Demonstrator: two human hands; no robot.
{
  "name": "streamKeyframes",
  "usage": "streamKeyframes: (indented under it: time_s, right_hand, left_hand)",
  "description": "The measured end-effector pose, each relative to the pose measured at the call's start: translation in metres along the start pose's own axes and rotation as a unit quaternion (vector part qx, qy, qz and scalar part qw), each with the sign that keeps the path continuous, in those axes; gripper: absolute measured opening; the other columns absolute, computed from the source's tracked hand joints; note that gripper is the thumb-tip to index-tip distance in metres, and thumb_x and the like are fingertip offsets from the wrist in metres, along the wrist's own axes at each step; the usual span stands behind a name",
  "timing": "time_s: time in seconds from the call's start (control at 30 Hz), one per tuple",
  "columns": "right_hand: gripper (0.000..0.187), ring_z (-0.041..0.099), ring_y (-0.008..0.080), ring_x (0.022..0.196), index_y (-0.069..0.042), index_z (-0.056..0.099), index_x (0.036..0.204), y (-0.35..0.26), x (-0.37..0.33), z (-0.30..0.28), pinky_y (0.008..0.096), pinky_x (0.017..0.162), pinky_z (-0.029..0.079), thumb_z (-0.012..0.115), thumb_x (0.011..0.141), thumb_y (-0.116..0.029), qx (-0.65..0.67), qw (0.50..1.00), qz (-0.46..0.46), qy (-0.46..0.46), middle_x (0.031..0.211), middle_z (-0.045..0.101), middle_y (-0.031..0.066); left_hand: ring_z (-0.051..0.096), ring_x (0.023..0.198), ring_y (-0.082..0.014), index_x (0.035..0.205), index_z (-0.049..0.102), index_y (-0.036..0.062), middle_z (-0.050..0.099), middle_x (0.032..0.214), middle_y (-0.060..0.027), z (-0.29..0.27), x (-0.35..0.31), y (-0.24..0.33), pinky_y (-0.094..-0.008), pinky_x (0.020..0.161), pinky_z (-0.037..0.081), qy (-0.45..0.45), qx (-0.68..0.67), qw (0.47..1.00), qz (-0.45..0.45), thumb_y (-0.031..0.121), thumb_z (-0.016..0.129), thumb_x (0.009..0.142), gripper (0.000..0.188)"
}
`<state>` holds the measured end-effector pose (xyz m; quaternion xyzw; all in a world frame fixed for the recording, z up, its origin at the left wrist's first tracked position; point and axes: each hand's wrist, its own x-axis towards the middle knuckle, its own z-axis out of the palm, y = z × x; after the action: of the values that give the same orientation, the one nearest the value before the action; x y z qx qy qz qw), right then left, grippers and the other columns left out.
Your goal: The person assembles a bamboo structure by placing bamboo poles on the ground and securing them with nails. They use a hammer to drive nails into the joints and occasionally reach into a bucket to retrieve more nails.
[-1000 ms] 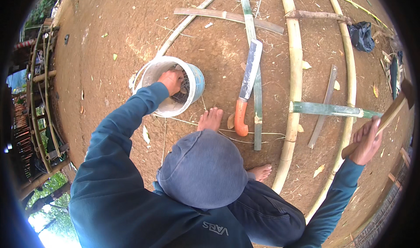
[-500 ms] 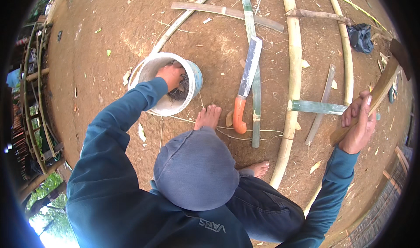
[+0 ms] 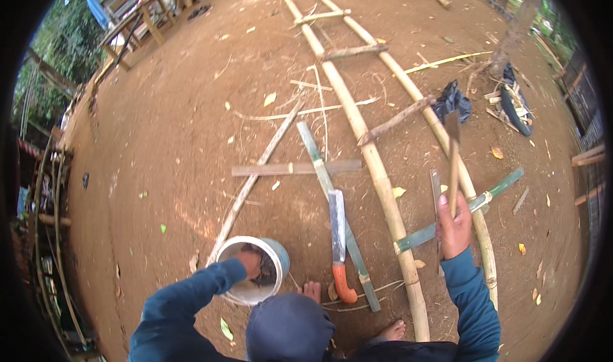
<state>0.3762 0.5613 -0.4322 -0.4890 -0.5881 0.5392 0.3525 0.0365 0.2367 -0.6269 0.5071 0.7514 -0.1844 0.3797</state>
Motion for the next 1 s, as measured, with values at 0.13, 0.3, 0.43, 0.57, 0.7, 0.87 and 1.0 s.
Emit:
streamKeyframes:
  time_s: [0.13, 0.3, 0.43, 0.57, 0.7, 0.87, 1.0]
  right_hand:
    - [0.024, 0.034, 0.0023, 0.042, -0.006, 0.052, 0.1, -0.01, 0.003, -0.017, 0.0196, 0.037, 0.027, 0.057, 0.091, -0.028, -0.022, 0.999, 0.016, -0.016, 0.058, 0.039, -0.0069]
    - [0.036, 0.043, 0.0073, 0.057, -0.004, 0.052, 0.108, 0.004, -0.001, -0.04, 0.0244, 0.048, 0.036, 0.059, 0.089, -0.034, -0.147, 0.988, 0.027, -0.026, 0.071, 0.047, -0.0014]
    - [0.03, 0.043, 0.0071, 0.059, -0.006, 0.053, 0.103, 0.01, -0.009, -0.077, 0.0247, 0.05, 0.037, 0.059, 0.089, -0.032, -0.093, 0.994, 0.056, 0.03, 0.069, 0.047, -0.0021]
    - [0.017, 0.042, 0.0051, 0.058, -0.006, 0.055, 0.091, 0.068, -0.012, -0.159, 0.024, 0.049, 0.035, 0.059, 0.088, -0.023, -0.118, 0.978, 0.027, 0.172, 0.066, 0.047, -0.0033]
    - [0.019, 0.044, 0.0087, 0.057, -0.004, 0.061, 0.093, 0.121, 0.014, -0.201, 0.0267, 0.052, 0.037, 0.063, 0.082, -0.02, -0.063, 0.953, 0.144, 0.259, 0.063, 0.047, -0.0023]
    - [0.031, 0.057, 0.0187, 0.065, -0.001, 0.062, 0.094, 0.209, 0.087, -0.272, 0.0341, 0.062, 0.045, 0.068, 0.078, -0.027, -0.183, 0.942, 0.077, 0.269, 0.071, 0.06, 0.0087]
    - [0.041, 0.064, 0.0333, 0.081, -0.002, 0.064, 0.096, 0.244, 0.158, -0.279, 0.0405, 0.074, 0.048, 0.072, 0.074, -0.036, -0.273, 0.908, 0.121, 0.292, 0.084, 0.065, 0.0209]
  left_hand:
    - [0.064, 0.067, -0.0181, 0.082, 0.059, 0.0048, 0.062, 0.067, -0.0104, -0.053, -0.022, 0.002, -0.0327, 0.064, 0.054, -0.124, -0.16, 0.978, 0.05, 0.017, 0.066, 0.078, 0.015]
    - [0.061, 0.073, -0.0155, 0.107, 0.046, 0.0016, 0.058, 0.08, -0.0068, -0.078, -0.046, -0.014, -0.0294, 0.064, 0.052, -0.252, -0.489, 0.815, 0.181, -0.002, 0.054, 0.087, 0.022]
    - [0.061, 0.072, -0.0159, 0.095, 0.055, -0.002, 0.059, 0.079, -0.007, -0.145, -0.072, 0.009, -0.0286, 0.065, 0.052, -0.177, -0.517, 0.818, 0.176, -0.003, 0.056, 0.086, 0.009]
    - [0.061, 0.068, -0.0162, 0.089, 0.056, -0.0011, 0.061, 0.077, -0.0087, -0.18, -0.04, 0.068, -0.0287, 0.062, 0.053, -0.039, -0.546, 0.807, 0.221, -0.002, 0.057, 0.084, 0.004]
    - [0.06, 0.066, -0.0134, 0.086, 0.056, 0.0007, 0.061, 0.074, -0.0068, -0.215, 0.008, 0.162, -0.0257, 0.058, 0.049, 0.067, -0.492, 0.822, 0.279, 0.006, 0.06, 0.085, 0.007]
    - [0.057, 0.067, -0.0102, 0.092, 0.06, -0.0006, 0.061, 0.076, -0.0037, -0.231, 0.097, 0.339, -0.0239, 0.062, 0.048, 0.061, -0.47, 0.801, 0.366, 0.011, 0.063, 0.085, 0.014]
    - [0.059, 0.072, -0.0095, 0.093, 0.06, -0.0019, 0.062, 0.08, -0.0042, -0.207, 0.165, 0.474, -0.0235, 0.063, 0.051, 0.071, -0.525, 0.751, 0.395, 0.002, 0.063, 0.083, 0.011]
